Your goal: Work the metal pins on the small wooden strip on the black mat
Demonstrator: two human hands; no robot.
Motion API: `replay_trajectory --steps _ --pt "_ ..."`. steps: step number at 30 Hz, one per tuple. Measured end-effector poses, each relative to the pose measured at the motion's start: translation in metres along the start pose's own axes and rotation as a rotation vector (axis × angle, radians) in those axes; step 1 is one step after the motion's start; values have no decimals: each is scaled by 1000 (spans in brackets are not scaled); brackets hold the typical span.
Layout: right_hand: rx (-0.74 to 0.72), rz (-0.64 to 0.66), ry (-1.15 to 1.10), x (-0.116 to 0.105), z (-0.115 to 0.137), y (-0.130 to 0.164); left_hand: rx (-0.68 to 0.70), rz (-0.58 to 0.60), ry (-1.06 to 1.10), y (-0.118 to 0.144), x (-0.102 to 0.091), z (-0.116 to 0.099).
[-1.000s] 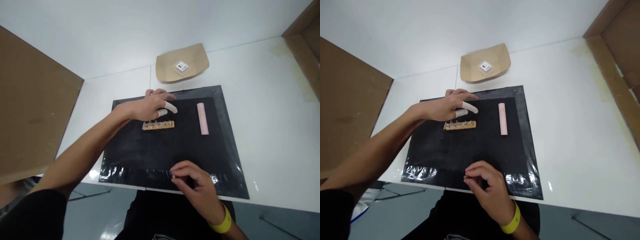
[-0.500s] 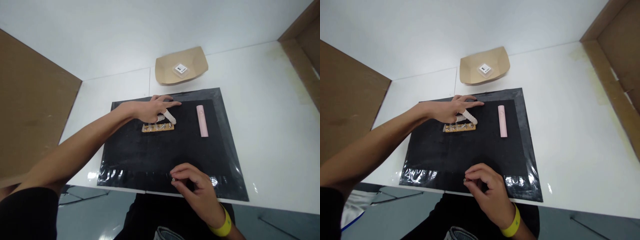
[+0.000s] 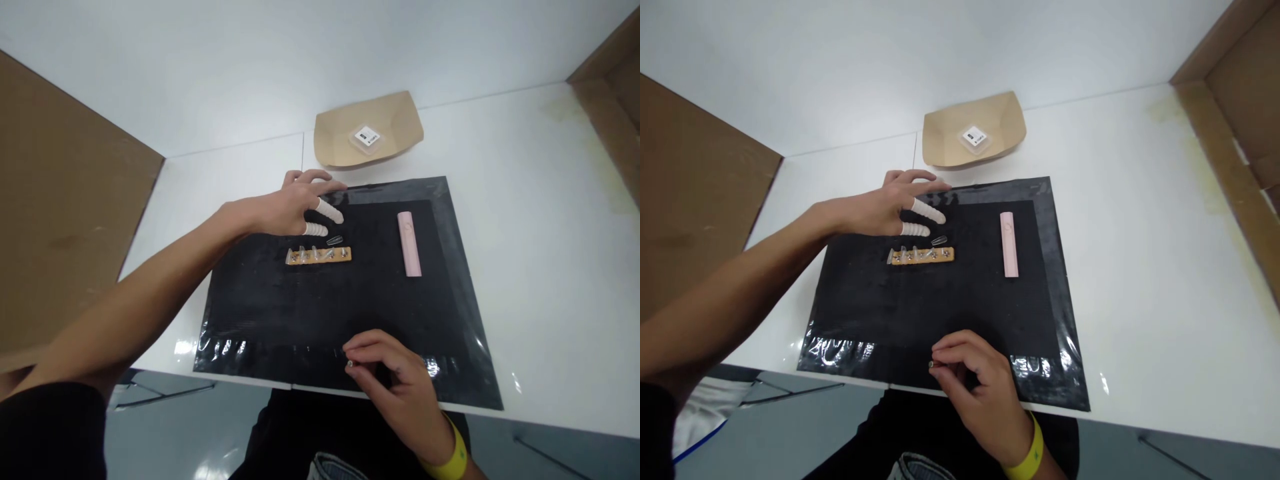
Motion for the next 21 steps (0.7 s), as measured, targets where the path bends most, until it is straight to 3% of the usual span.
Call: replay_trajectory --steps 6,14,21 --pt "-8 -8 10 0 0 0 23 41 -33 -10 13 -4" --pt "-7 -7 2 0 0 -1 -5 64 -24 -12 16 -10" --pt "-6 -4 7 0 0 0 -35 -10 -37 -12 16 -12"
Point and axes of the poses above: each hand's wrist, its own y-axis away from the middle knuckle, its own x-axis out of the palm, z = x × y, the point moved 1 cm from there along -y, towards the middle knuckle, and after that the axes turned 6 degrees about x, right-handed, at the moved point
